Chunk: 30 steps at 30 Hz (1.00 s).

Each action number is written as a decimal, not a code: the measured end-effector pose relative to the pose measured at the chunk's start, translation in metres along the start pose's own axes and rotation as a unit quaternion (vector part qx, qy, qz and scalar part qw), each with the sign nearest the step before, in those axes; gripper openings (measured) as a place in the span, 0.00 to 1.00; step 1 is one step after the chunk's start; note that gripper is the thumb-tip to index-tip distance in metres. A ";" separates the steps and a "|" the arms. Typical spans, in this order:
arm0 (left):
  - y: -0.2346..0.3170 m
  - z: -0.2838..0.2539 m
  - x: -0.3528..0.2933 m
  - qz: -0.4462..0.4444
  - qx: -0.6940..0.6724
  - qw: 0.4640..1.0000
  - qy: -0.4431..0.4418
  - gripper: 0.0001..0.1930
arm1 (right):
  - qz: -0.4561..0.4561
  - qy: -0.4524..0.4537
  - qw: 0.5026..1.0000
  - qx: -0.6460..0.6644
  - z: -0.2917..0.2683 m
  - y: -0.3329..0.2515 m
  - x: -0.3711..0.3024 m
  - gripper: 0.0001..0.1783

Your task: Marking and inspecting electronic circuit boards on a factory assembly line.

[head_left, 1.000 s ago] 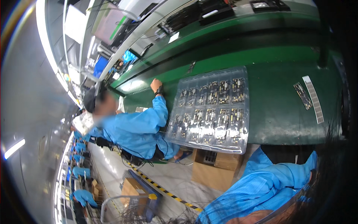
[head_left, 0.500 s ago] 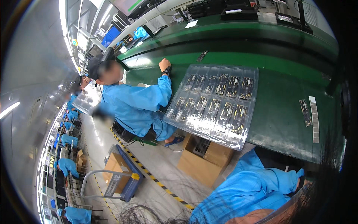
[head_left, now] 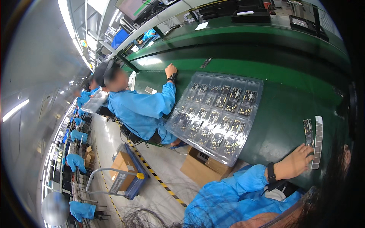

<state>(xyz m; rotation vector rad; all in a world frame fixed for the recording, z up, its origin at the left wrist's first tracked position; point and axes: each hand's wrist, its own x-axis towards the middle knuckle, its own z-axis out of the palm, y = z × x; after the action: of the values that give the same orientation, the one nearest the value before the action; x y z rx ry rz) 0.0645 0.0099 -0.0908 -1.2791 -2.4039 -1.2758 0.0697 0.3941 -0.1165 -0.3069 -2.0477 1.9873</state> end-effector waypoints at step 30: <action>-0.012 -0.009 0.040 -0.231 0.161 0.956 -0.080 0.38 | 0.161 -0.125 0.977 0.057 0.204 -0.046 0.029 0.13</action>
<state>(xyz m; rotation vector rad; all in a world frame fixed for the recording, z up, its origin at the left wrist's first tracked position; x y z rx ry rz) 0.0281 0.0252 -0.0739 -0.7829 -2.9900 -0.8269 -0.0245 0.2099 -0.0740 -0.4048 -2.1303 2.4391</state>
